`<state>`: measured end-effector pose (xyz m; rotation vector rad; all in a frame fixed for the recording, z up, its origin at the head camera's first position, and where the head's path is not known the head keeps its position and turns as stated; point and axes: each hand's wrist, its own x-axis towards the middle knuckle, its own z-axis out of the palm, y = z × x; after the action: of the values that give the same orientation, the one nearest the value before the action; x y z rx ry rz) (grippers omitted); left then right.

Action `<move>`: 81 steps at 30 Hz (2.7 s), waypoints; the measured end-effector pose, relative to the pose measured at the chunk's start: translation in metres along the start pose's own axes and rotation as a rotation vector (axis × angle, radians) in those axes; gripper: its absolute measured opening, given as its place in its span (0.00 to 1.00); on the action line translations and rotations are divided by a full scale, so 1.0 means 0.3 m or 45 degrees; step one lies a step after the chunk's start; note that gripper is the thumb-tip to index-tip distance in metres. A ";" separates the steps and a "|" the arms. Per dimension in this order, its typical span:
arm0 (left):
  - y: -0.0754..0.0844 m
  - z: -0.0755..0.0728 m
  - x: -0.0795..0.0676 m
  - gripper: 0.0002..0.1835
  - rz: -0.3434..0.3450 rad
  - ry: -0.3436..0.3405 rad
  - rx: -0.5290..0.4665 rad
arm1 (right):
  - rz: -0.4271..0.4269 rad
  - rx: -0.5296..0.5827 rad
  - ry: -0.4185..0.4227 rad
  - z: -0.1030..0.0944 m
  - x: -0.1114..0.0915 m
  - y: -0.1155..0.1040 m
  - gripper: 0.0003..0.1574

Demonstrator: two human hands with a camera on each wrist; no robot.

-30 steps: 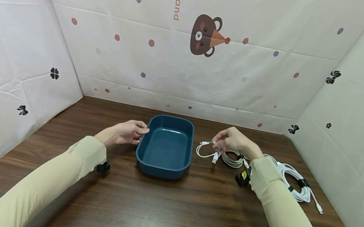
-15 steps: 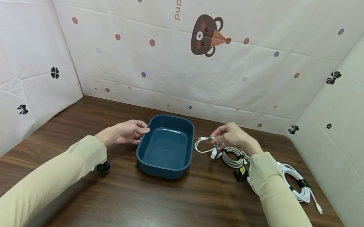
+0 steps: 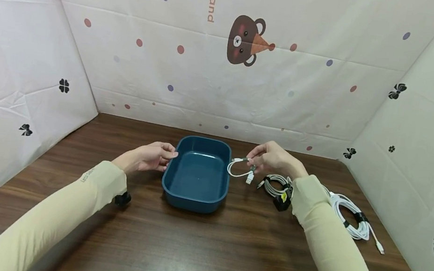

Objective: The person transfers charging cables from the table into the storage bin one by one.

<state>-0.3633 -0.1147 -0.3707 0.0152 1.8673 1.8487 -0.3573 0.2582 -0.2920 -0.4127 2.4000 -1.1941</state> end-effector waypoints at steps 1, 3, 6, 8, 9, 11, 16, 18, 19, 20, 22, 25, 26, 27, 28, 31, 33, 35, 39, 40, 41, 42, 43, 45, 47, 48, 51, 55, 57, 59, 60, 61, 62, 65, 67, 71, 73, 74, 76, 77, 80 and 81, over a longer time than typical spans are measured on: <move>0.000 0.000 0.000 0.05 0.000 0.002 -0.001 | 0.000 0.003 0.000 0.002 0.003 -0.003 0.16; 0.000 0.001 -0.001 0.05 0.000 0.004 0.000 | 0.007 0.011 0.003 0.005 0.009 -0.007 0.16; -0.001 0.002 -0.002 0.05 -0.001 0.004 -0.005 | 0.007 0.025 -0.005 0.011 0.019 -0.012 0.16; 0.000 0.002 -0.003 0.05 0.001 0.000 -0.002 | 0.000 0.027 -0.012 0.015 0.026 -0.015 0.16; 0.000 0.002 -0.003 0.05 0.000 0.000 -0.005 | -0.005 0.023 -0.014 0.016 0.030 -0.016 0.16; 0.002 0.002 -0.005 0.05 0.000 -0.004 -0.004 | -0.012 0.025 -0.011 0.019 0.037 -0.020 0.15; 0.007 0.002 -0.008 0.05 -0.006 -0.003 -0.001 | -0.039 0.002 -0.009 0.021 0.052 -0.030 0.14; 0.009 0.002 -0.007 0.05 -0.008 -0.001 0.002 | -0.043 -0.008 -0.008 0.020 0.057 -0.034 0.14; 0.009 0.002 -0.006 0.05 -0.010 -0.001 0.001 | -0.048 -0.017 -0.010 0.020 0.059 -0.036 0.14; 0.009 0.002 -0.006 0.05 -0.011 0.000 0.000 | -0.050 -0.024 -0.010 0.020 0.062 -0.037 0.14; 0.009 0.002 -0.004 0.05 -0.013 0.001 0.000 | -0.054 -0.028 -0.009 0.021 0.067 -0.041 0.15; 0.009 0.001 -0.002 0.05 -0.016 0.007 0.001 | -0.060 -0.034 -0.007 0.026 0.074 -0.050 0.16; 0.008 0.000 -0.001 0.05 -0.017 0.009 0.001 | -0.058 -0.032 -0.004 0.029 0.077 -0.053 0.16; 0.008 0.000 0.000 0.05 -0.018 0.009 0.002 | -0.055 -0.028 0.001 0.032 0.079 -0.057 0.16; 0.008 -0.001 0.001 0.05 -0.020 0.009 0.001 | -0.054 -0.025 0.002 0.034 0.082 -0.060 0.16; 0.007 -0.002 0.002 0.05 -0.023 0.006 0.001 | -0.051 -0.027 0.009 0.041 0.089 -0.070 0.16; 0.008 -0.001 0.002 0.05 -0.025 0.004 0.000 | -0.050 -0.026 0.008 0.046 0.092 -0.078 0.17; 0.010 0.000 0.000 0.05 -0.025 0.005 0.005 | -0.052 -0.027 0.007 0.051 0.096 -0.085 0.17; 0.012 0.002 -0.002 0.05 -0.026 0.003 0.010 | -0.057 -0.017 0.004 0.057 0.106 -0.094 0.16; 0.013 0.002 -0.004 0.05 -0.026 0.002 0.010 | -0.060 -0.020 0.003 0.058 0.111 -0.096 0.16; 0.013 0.001 -0.005 0.05 -0.026 0.001 0.011 | -0.064 -0.020 -0.001 0.059 0.115 -0.097 0.16; 0.013 0.000 -0.006 0.05 -0.025 0.000 0.013 | -0.065 -0.015 -0.002 0.060 0.118 -0.099 0.16; 0.013 0.000 -0.006 0.05 -0.024 -0.001 0.016 | -0.067 -0.008 -0.004 0.062 0.122 -0.101 0.16; 0.012 -0.002 -0.006 0.05 -0.020 -0.002 0.018 | -0.073 -0.012 -0.004 0.066 0.129 -0.105 0.17; 0.012 -0.003 -0.005 0.05 -0.015 -0.004 0.017 | -0.078 -0.018 0.000 0.072 0.136 -0.109 0.18; 0.011 -0.003 -0.004 0.05 -0.013 -0.004 0.017 | -0.080 -0.019 0.004 0.075 0.138 -0.112 0.18; 0.010 -0.003 -0.003 0.05 -0.012 -0.004 0.012 | -0.087 -0.040 0.023 0.087 0.148 -0.119 0.18; 0.008 -0.004 -0.001 0.05 -0.011 -0.005 0.009 | -0.084 -0.035 0.045 0.104 0.164 -0.129 0.18; 0.007 -0.005 0.001 0.05 -0.008 -0.004 0.007 | -0.075 -0.018 0.057 0.113 0.172 -0.134 0.18; 0.007 -0.005 0.001 0.05 -0.006 -0.003 0.008 | -0.079 -0.010 0.069 0.121 0.179 -0.137 0.17; 0.007 -0.005 0.000 0.05 -0.002 -0.005 0.015 | -0.080 -0.001 0.073 0.124 0.183 -0.139 0.16; 0.007 -0.004 0.000 0.05 -0.002 -0.002 0.013 | -0.083 0.007 0.078 0.127 0.187 -0.139 0.16; 0.007 -0.004 0.000 0.05 -0.002 -0.001 0.013 | -0.084 0.013 0.082 0.130 0.191 -0.140 0.15; 0.007 -0.004 -0.001 0.05 0.001 -0.001 0.022 | -0.096 0.011 0.083 0.139 0.200 -0.142 0.16; 0.007 -0.004 0.000 0.05 0.002 0.000 0.019 | -0.092 0.018 0.085 0.146 0.204 -0.145 0.17; 0.007 -0.003 0.003 0.05 0.002 0.000 0.018 | -0.093 0.026 0.094 0.158 0.209 -0.148 0.18; 0.007 -0.002 0.004 0.05 0.001 -0.003 0.021 | -0.098 0.041 0.102 0.162 0.214 -0.147 0.18; 0.007 -0.002 0.003 0.05 0.002 -0.001 0.022 | -0.098 0.049 0.106 0.164 0.216 -0.147 0.18; 0.007 -0.003 0.002 0.05 0.002 -0.002 0.027 | -0.099 0.070 0.111 0.168 0.222 -0.145 0.18; 0.007 -0.003 0.002 0.05 0.002 0.002 0.026 | -0.098 0.083 0.112 0.171 0.225 -0.144 0.19; 0.006 -0.005 0.002 0.05 0.003 0.008 0.030 | -0.101 0.098 0.108 0.180 0.234 -0.143 0.19; 0.006 -0.005 0.002 0.05 0.000 0.011 0.026 | -0.103 0.104 0.107 0.183 0.238 -0.143 0.19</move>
<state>-0.3651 -0.1157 -0.3692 0.0146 1.8925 1.8325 -0.3886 0.1645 -0.3042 -0.4461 2.4153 -1.3656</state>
